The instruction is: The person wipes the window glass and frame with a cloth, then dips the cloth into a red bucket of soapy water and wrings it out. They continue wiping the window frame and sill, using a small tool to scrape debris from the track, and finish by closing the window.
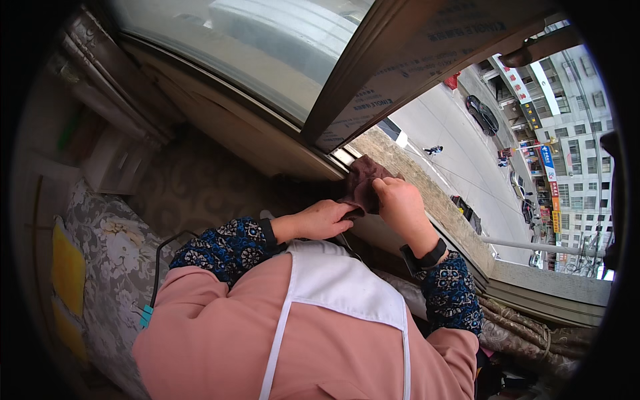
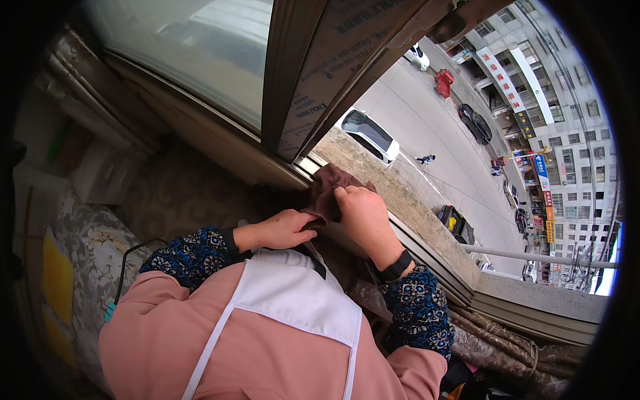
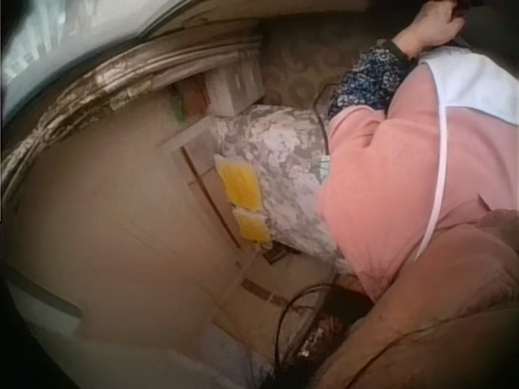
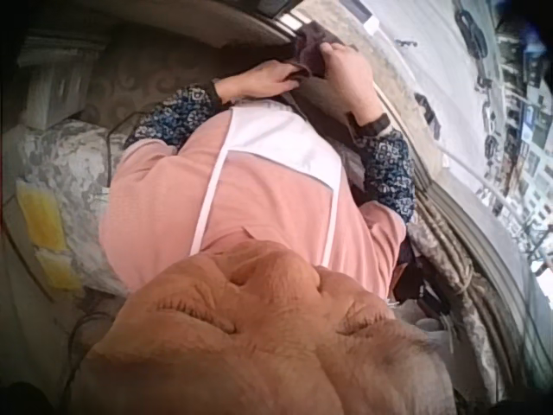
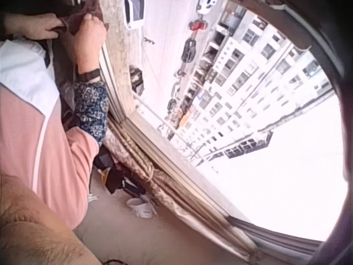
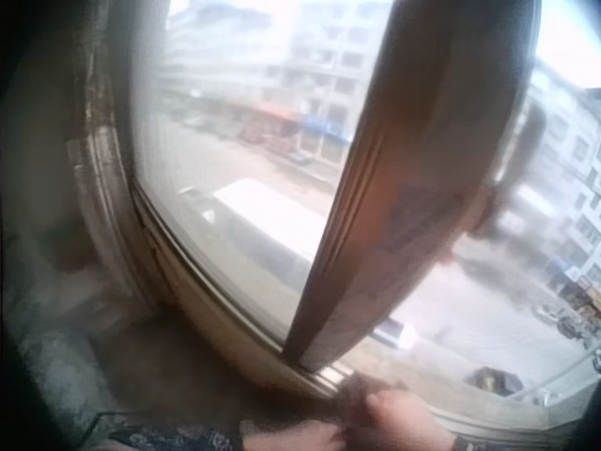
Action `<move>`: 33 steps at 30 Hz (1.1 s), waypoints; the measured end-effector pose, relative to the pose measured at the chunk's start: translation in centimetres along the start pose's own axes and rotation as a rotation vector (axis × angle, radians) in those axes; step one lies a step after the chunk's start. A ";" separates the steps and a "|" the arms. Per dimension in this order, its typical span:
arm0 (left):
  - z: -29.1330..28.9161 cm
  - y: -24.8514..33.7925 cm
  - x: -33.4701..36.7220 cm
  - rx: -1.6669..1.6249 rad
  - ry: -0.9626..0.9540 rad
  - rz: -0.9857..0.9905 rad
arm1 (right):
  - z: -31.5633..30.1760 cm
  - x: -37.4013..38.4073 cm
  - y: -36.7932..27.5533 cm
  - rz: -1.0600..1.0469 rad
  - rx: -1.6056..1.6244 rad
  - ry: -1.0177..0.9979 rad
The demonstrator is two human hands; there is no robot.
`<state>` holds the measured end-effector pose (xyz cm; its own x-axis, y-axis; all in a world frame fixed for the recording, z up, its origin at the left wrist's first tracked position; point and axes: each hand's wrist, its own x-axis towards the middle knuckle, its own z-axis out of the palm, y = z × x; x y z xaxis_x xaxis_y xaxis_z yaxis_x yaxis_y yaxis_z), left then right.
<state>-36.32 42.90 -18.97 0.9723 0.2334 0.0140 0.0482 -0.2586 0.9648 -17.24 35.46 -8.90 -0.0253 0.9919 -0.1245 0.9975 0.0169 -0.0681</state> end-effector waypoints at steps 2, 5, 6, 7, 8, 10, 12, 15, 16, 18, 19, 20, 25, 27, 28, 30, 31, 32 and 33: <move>-0.2 0.0 0.0 -0.036 0.051 -0.026 | 0.3 1.5 -0.3 0.023 0.152 0.046; -1.4 -0.5 -1.0 -0.178 0.305 0.007 | 1.4 4.9 -1.0 0.044 0.311 0.065; -1.9 -0.6 -1.5 -0.178 0.307 -0.017 | 1.7 5.8 -1.1 0.003 0.370 0.111; -2.3 -0.7 -2.0 -0.189 0.312 -0.039 | 1.8 6.6 -1.1 0.024 0.394 0.105; -2.6 -0.7 -2.4 -0.205 0.334 -0.034 | 1.7 6.7 -1.0 0.049 0.381 0.058; -2.8 -0.6 -2.9 -0.233 0.271 -0.032 | 1.3 6.8 -0.5 0.082 0.369 -0.041; -3.2 -0.5 -3.2 -0.236 0.152 -0.069 | 1.1 7.1 -0.3 0.094 0.408 -0.033; -3.3 -0.3 -3.2 -0.284 0.141 -0.095 | 1.2 7.2 -0.2 0.116 0.482 -0.028; -3.4 -0.3 -3.1 -0.292 0.149 -0.094 | 1.4 7.5 -0.3 0.107 0.517 0.006; -3.5 -0.3 -2.8 -0.288 0.223 -0.001 | 1.5 7.7 0.0 0.087 0.547 0.020; -3.5 -0.3 -2.5 -0.280 0.246 0.009 | 1.6 7.6 0.1 0.081 0.544 0.000; -3.5 -0.3 -2.2 -0.320 0.176 0.030 | 1.5 7.4 0.5 0.071 0.545 -0.001; -3.2 0.9 -0.2 -0.213 -0.205 0.016 | 0.9 2.0 1.9 0.158 0.310 -0.048; -3.1 1.9 0.7 -0.192 -0.290 0.110 | 0.8 -0.3 2.8 0.220 0.364 -0.043; -3.1 2.4 1.2 -0.214 -0.315 0.115 | 0.7 -1.3 3.2 0.253 0.449 -0.024; -3.2 3.4 1.9 -0.255 -0.368 0.117 | 0.8 -2.6 3.3 0.308 0.591 0.027; -3.2 4.0 2.3 -0.281 -0.391 0.114 | 0.9 -2.9 3.2 0.330 0.649 0.062; -3.3 4.5 2.5 -0.311 -0.388 0.133 | 0.9 -3.0 2.9 0.396 0.698 0.058; -3.3 5.0 2.7 -0.344 -0.383 0.148 | 0.7 -3.2 2.7 0.313 0.623 0.071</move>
<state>-34.26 45.34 -13.25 0.9800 -0.1575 0.1216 -0.1110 0.0747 0.9910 -14.54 32.25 -9.37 0.2826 0.9446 -0.1671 0.7334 -0.3251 -0.5971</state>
